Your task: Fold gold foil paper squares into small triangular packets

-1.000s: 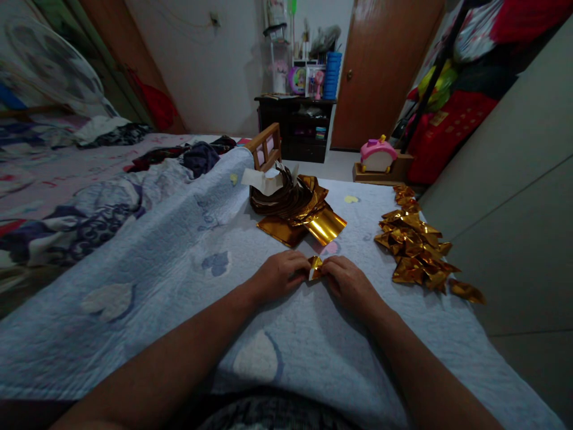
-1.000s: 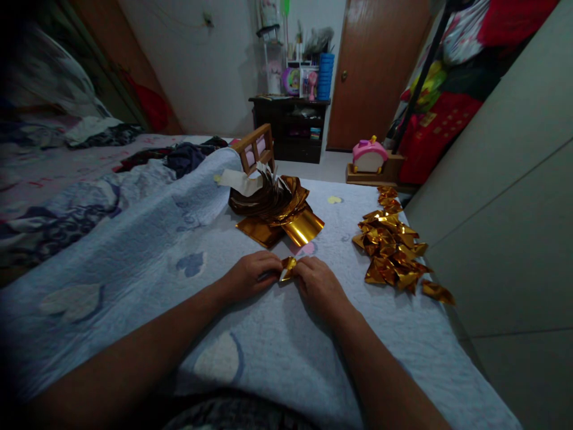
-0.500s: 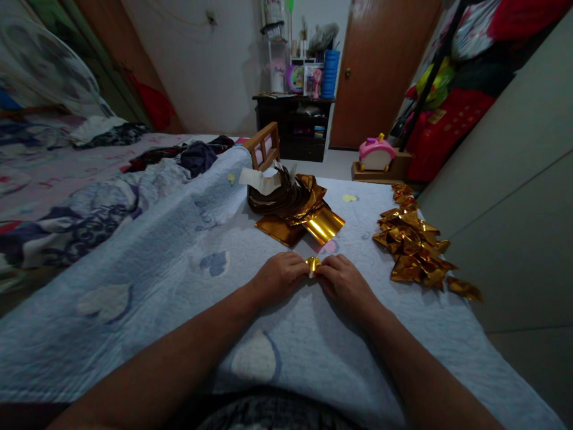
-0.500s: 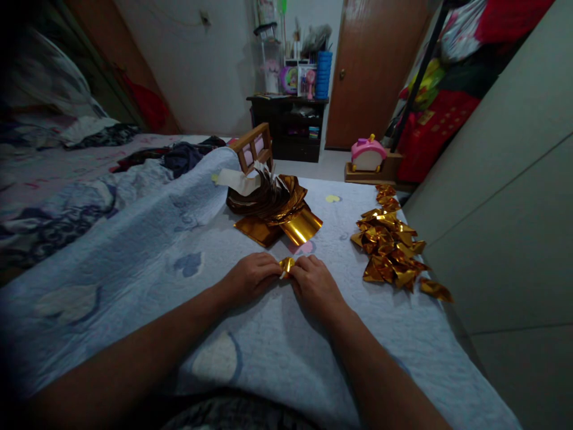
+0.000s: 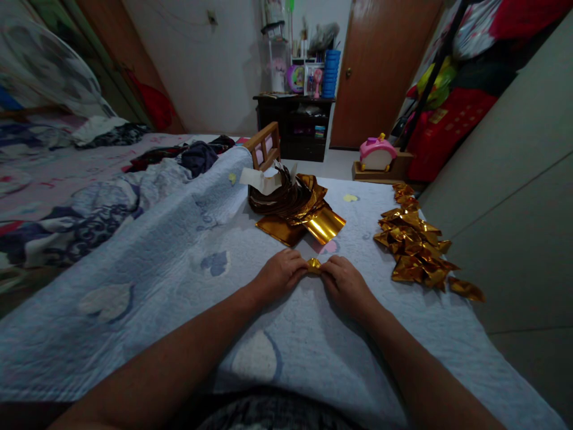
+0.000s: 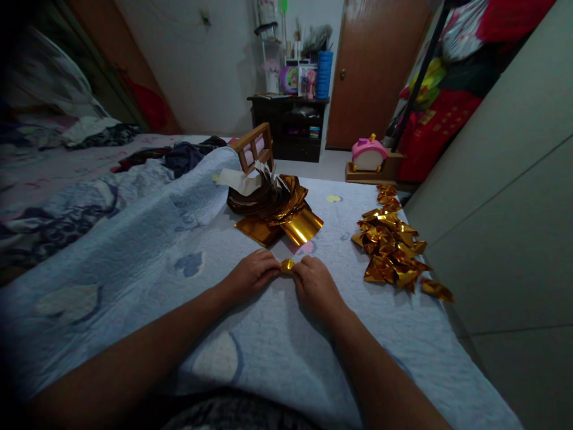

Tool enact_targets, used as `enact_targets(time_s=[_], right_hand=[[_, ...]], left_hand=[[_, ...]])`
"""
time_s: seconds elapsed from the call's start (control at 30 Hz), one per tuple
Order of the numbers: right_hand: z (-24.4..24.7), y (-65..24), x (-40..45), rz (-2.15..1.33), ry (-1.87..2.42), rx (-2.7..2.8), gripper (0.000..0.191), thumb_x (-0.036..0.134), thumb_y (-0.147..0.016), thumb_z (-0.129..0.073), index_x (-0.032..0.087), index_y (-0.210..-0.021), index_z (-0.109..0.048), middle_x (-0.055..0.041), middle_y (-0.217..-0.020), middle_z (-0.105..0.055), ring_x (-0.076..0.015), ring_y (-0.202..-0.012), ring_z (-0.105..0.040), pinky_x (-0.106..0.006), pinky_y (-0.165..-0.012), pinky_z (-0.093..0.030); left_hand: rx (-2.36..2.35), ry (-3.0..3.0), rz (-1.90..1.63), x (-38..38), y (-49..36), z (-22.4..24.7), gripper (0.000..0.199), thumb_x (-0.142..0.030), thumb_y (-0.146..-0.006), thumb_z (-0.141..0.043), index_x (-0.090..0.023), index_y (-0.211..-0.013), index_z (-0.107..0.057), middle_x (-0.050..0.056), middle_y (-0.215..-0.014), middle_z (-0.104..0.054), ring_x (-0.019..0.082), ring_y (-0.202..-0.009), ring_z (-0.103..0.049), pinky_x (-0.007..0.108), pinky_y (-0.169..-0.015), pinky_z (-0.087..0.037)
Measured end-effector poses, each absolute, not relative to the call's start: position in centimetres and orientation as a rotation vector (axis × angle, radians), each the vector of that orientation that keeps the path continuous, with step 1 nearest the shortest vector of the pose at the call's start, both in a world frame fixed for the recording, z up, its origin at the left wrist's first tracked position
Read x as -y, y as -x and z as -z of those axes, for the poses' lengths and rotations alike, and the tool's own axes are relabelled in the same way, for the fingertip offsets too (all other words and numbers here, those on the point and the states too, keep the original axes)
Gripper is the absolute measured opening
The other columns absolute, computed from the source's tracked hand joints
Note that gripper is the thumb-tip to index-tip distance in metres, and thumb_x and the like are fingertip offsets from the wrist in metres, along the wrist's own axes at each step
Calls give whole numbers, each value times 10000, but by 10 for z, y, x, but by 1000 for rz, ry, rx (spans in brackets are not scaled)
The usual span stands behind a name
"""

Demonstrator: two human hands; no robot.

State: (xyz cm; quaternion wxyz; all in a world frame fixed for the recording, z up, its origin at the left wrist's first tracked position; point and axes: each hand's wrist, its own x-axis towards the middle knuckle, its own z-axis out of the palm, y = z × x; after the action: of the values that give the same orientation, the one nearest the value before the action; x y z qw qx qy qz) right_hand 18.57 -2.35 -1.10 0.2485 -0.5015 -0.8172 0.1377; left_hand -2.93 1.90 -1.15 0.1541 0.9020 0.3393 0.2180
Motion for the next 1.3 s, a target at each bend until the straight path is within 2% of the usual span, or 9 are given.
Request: enact_targets(time_s=[0.3,0.6,0.9,1.13,1.3], right_hand=[[14,-180,20,-363,1515,2149,126,110,-938,-545,178,-890,-640,-88,-912,-683,-230,-887,-596,-338,-820,-445],[15,-177,18,-377,1609,2116,143,90,-920,-532,173,-929,-647,-102,-939,-706,-239,-891,-606,-342,-801,-429],[15,-182,21,-396,1477,2141,118,78,-833,-595,191,-813,-620,-50,-848,-620,-211,-832,-552,-325,-765,-395],[12,-180,21,-414,1514,2178,71,137,-895,-629,188,-859,-665,-54,-887,-626,-215,-870,-555,-328,-772,-390],[12,-179,19,-367,1537,2208,113,172,-948,-603,198,-890,-696,-60,-896,-655,-214,-871,-574,-329,-774,-392]], left_hand=[[-1112,-2523,-555,-19,23,10,69,-192,-961,-591,-163,-970,-653,64,-917,-684,232,-906,-611,353,-823,-478],[-1168,-2449,-568,-19,24,4,53,-234,-935,-638,-181,-938,-643,47,-901,-670,223,-886,-603,345,-802,-458],[-995,-2452,-579,-24,29,7,49,-187,-883,-699,-198,-931,-704,29,-882,-656,208,-886,-591,328,-807,-427],[-913,-2529,-581,-26,27,12,91,-215,-935,-657,-208,-983,-734,39,-869,-668,205,-859,-581,331,-803,-434],[-928,-2534,-584,-25,26,11,139,-262,-981,-596,-193,-971,-717,46,-877,-666,205,-856,-577,328,-792,-439]])
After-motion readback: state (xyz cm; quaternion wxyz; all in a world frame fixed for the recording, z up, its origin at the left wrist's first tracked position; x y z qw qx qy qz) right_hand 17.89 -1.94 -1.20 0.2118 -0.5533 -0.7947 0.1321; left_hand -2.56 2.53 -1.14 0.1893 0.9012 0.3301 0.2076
